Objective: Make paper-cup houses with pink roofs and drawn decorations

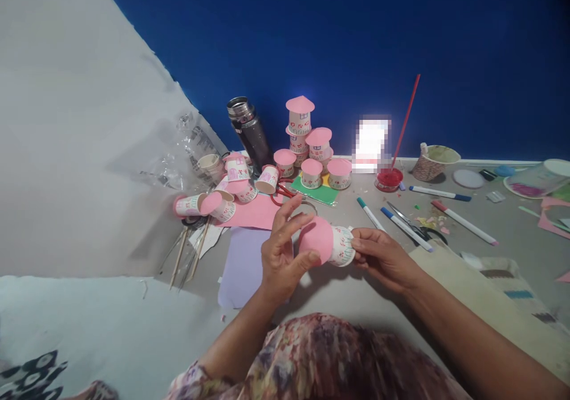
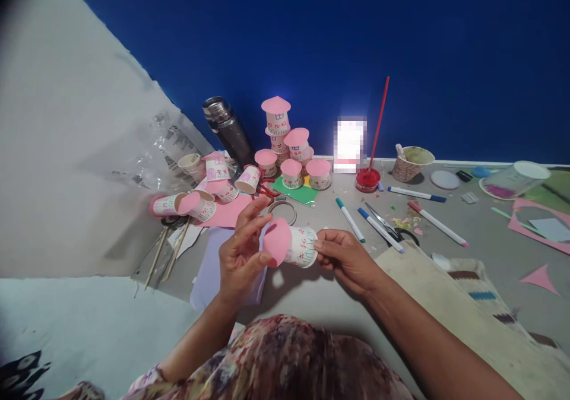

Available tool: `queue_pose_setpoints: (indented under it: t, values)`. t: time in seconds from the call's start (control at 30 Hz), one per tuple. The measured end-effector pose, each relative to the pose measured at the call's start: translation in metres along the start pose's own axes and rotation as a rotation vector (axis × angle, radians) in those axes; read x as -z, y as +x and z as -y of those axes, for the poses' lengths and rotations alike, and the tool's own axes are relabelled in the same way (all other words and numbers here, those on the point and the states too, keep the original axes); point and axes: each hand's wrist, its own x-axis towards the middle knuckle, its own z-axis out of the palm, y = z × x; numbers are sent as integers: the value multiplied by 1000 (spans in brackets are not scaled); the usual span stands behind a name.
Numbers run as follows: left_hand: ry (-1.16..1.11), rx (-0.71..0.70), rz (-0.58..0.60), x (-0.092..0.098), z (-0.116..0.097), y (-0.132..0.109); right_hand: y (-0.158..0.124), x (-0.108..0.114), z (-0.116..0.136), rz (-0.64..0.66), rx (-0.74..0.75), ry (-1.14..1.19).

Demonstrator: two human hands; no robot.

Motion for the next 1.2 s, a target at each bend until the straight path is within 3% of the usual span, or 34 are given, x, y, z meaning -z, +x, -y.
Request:
queue_pose_setpoints:
  t: [0.2,0.47,0.8,1.2]
  values:
    - [118,-99,115,1,5,2,0,3,-1,80,-12,36]
    - [27,-99,114,2,6,4,4,8,-2,100,-8,130]
    - [-236,128,59,-16,3,6,8,14,-4,175,-6,239]
    - [-279,215,58,-30,-4,6,9,18,-6,171,-13,241]
